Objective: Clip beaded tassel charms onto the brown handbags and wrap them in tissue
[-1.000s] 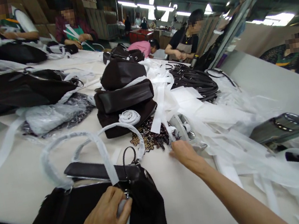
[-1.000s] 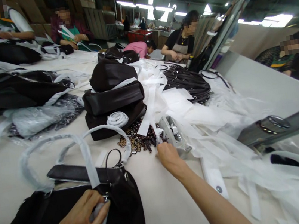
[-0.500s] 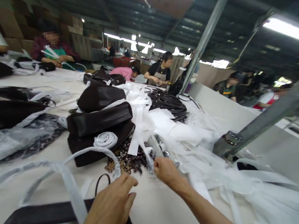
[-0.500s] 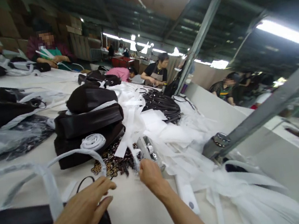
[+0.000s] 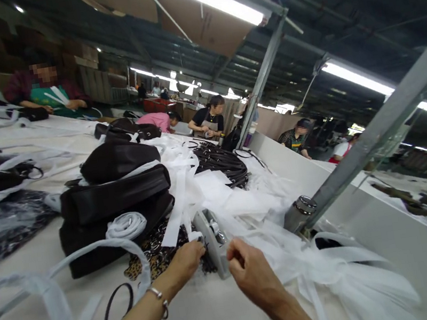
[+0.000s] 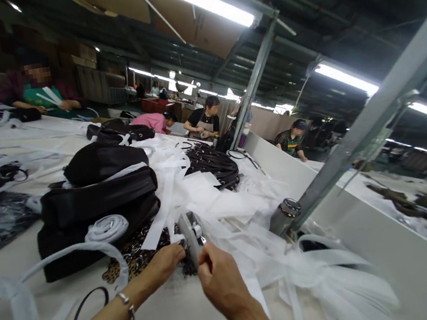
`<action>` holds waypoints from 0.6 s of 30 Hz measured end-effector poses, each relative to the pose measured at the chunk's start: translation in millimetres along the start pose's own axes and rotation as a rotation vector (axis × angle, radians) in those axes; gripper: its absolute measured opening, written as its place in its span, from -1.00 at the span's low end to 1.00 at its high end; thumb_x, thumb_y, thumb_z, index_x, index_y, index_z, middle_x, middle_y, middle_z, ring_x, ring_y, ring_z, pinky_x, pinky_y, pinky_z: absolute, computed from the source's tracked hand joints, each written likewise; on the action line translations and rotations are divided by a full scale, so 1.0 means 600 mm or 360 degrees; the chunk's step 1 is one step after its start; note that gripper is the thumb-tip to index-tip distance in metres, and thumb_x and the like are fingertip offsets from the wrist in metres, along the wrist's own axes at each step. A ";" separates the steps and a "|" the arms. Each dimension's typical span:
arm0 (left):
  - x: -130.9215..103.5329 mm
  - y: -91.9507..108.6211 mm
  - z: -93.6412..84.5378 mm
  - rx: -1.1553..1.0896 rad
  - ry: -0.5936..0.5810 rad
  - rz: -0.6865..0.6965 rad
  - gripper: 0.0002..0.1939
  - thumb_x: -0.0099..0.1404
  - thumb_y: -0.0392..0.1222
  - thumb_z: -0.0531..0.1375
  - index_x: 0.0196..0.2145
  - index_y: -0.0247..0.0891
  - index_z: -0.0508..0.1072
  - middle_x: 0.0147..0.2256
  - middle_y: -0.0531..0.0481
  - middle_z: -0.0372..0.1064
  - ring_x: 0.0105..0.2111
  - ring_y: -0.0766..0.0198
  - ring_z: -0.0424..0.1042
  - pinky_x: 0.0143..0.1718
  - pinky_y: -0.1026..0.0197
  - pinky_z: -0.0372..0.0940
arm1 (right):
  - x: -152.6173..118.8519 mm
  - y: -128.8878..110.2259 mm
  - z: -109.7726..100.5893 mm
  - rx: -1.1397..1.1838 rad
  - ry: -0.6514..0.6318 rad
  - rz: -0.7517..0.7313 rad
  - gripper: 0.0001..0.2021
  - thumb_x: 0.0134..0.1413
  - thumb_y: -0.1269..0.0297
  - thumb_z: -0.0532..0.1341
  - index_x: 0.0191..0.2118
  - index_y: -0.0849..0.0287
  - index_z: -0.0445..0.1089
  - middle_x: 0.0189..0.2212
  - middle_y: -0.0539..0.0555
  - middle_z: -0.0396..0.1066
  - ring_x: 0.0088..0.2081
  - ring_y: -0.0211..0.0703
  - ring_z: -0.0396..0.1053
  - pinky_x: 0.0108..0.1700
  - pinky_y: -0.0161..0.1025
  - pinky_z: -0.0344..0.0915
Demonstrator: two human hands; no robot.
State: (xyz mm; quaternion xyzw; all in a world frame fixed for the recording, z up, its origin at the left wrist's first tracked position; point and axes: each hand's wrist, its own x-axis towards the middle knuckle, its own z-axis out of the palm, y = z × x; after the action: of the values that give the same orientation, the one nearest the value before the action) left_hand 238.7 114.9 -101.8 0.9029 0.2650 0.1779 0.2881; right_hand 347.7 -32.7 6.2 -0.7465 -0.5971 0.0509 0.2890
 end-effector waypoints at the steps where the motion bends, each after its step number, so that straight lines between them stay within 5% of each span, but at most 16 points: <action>1: -0.001 -0.001 -0.004 0.0053 -0.0014 0.0004 -0.66 0.37 -0.30 -0.08 -0.48 -0.28 0.40 -0.43 -0.09 0.46 -0.41 0.23 0.42 -0.34 0.25 0.27 | -0.008 0.005 -0.013 -0.0004 0.0000 0.0022 -0.84 -0.06 0.54 0.03 -0.45 0.11 0.22 -0.56 -0.06 0.32 -0.48 -0.22 0.30 -0.43 -0.32 0.17; 5: -0.006 0.008 -0.031 0.0249 -0.0069 0.0030 -0.68 0.36 -0.34 -0.05 -0.41 -0.29 0.45 -0.38 -0.13 0.49 -0.35 0.17 0.48 -0.31 0.22 0.30 | -0.035 0.021 -0.047 -0.0263 0.0042 -0.0016 -0.83 0.01 0.52 0.08 -0.32 0.13 0.33 -0.43 0.03 0.42 -0.35 -0.11 0.38 -0.29 -0.22 0.29; 9: -0.014 0.038 -0.061 0.0422 -0.0106 0.0003 -0.71 0.32 -0.41 -0.03 -0.33 -0.33 0.48 -0.34 -0.26 0.51 -0.33 0.05 0.53 -0.30 0.11 0.34 | -0.041 -0.016 -0.053 -0.0314 0.0309 -0.0310 -0.83 0.16 0.39 0.13 -0.15 0.12 0.40 -0.15 0.16 0.44 -0.08 0.01 0.37 -0.02 -0.06 0.30; 13: -0.022 0.065 -0.078 0.0487 -0.0141 -0.0006 -0.74 0.37 -0.34 -0.01 -0.26 -0.35 0.49 -0.30 -0.31 0.52 -0.26 -0.01 0.53 -0.25 0.06 0.36 | -0.010 -0.057 -0.004 -0.0044 0.0234 -0.0468 -0.76 0.25 0.41 0.05 -0.06 0.13 0.39 -0.08 0.15 0.45 -0.05 -0.09 0.40 0.01 -0.15 0.33; 18: -0.034 0.065 -0.079 0.0492 -0.0109 -0.0010 -0.73 0.38 -0.34 -0.02 -0.18 -0.36 0.48 -0.25 -0.30 0.53 -0.24 0.01 0.53 -0.23 0.08 0.38 | 0.044 -0.036 0.078 -0.0401 -0.0085 -0.0299 -0.72 0.18 0.53 0.03 -0.10 0.22 0.43 -0.21 0.21 0.52 -0.13 -0.01 0.47 -0.11 -0.14 0.34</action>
State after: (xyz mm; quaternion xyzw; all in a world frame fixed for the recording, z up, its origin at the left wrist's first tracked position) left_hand 214.5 96.0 -44.9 0.9411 0.2822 0.1033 0.1551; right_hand 317.0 11.4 -14.9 -0.7161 -0.6734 -0.0317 0.1807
